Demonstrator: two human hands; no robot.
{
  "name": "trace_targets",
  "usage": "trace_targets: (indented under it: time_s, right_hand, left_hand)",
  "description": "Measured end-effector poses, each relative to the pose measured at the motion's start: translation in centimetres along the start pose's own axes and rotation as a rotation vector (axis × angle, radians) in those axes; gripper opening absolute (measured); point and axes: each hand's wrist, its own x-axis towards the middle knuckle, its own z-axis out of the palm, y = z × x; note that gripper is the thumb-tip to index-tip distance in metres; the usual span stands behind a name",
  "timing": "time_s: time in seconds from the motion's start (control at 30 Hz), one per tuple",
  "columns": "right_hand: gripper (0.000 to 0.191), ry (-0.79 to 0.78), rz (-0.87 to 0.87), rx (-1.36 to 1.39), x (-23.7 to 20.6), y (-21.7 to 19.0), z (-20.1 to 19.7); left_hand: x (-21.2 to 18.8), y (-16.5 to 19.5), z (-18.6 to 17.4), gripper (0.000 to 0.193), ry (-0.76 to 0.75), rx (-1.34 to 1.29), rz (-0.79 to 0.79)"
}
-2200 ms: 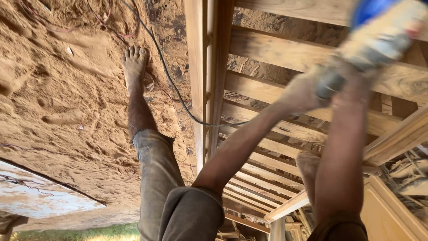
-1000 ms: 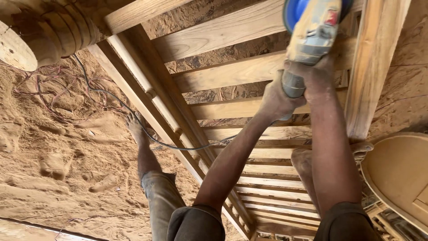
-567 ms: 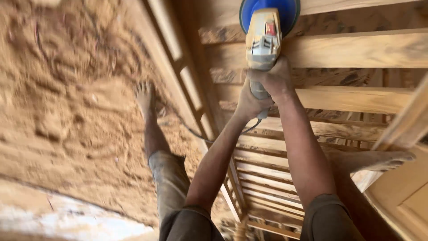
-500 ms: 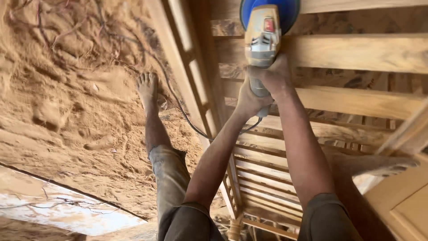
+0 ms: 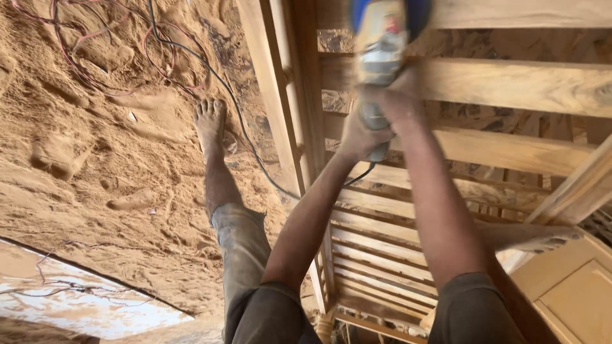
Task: The person uses a power angle grinder with a sanding disc to sand the slats and frame of a wooden bench, moving the tool along the rails and rungs while standing barefoot on a sandy floor, repositioning to sand different sections of the bench.
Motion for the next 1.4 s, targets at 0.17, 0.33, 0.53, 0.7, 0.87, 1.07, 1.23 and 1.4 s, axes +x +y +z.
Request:
trace_targets:
  time_s: [0.17, 0.33, 0.53, 0.7, 0.87, 1.07, 1.23, 1.4]
  right_hand:
    - [0.06, 0.14, 0.018, 0.154, -1.5, -0.7, -9.1]
    - [0.09, 0.343, -0.15, 0.251, -4.2, -1.3, -19.0]
    - [0.092, 0.254, -0.248, 0.515, -6.1, 0.7, -24.4]
    - [0.111, 0.327, -0.219, 0.455, -9.3, 6.0, -19.0]
    - [0.103, 0.278, -0.177, 0.343, -12.3, 10.0, -10.0]
    - [0.056, 0.069, -0.043, 0.326, -16.0, 7.5, -4.9]
    - [0.053, 0.037, -0.038, 0.231, -17.1, 9.0, -3.4]
    - [0.059, 0.012, -0.072, 0.082, -9.2, 13.6, -1.6]
  left_hand:
    - [1.6, 1.7, 7.9, 0.066, -0.167, 0.204, -0.121]
    - [3.1, 4.1, 16.6, 0.08, -0.345, 0.425, -0.024]
    - [1.8, 5.5, 21.2, 0.083, -0.359, 0.453, -0.027]
    - [-3.9, 4.4, 15.1, 0.084, -0.288, 0.459, -0.004]
    - [-10.4, 4.6, 8.3, 0.089, -0.226, 0.639, -0.327]
    - [-16.9, 6.9, 5.8, 0.078, 0.005, 0.453, -0.306]
    - [-17.6, 3.5, 3.8, 0.078, -0.001, 0.332, -0.125]
    - [-13.3, -2.6, 0.7, 0.069, 0.067, 0.202, -0.138]
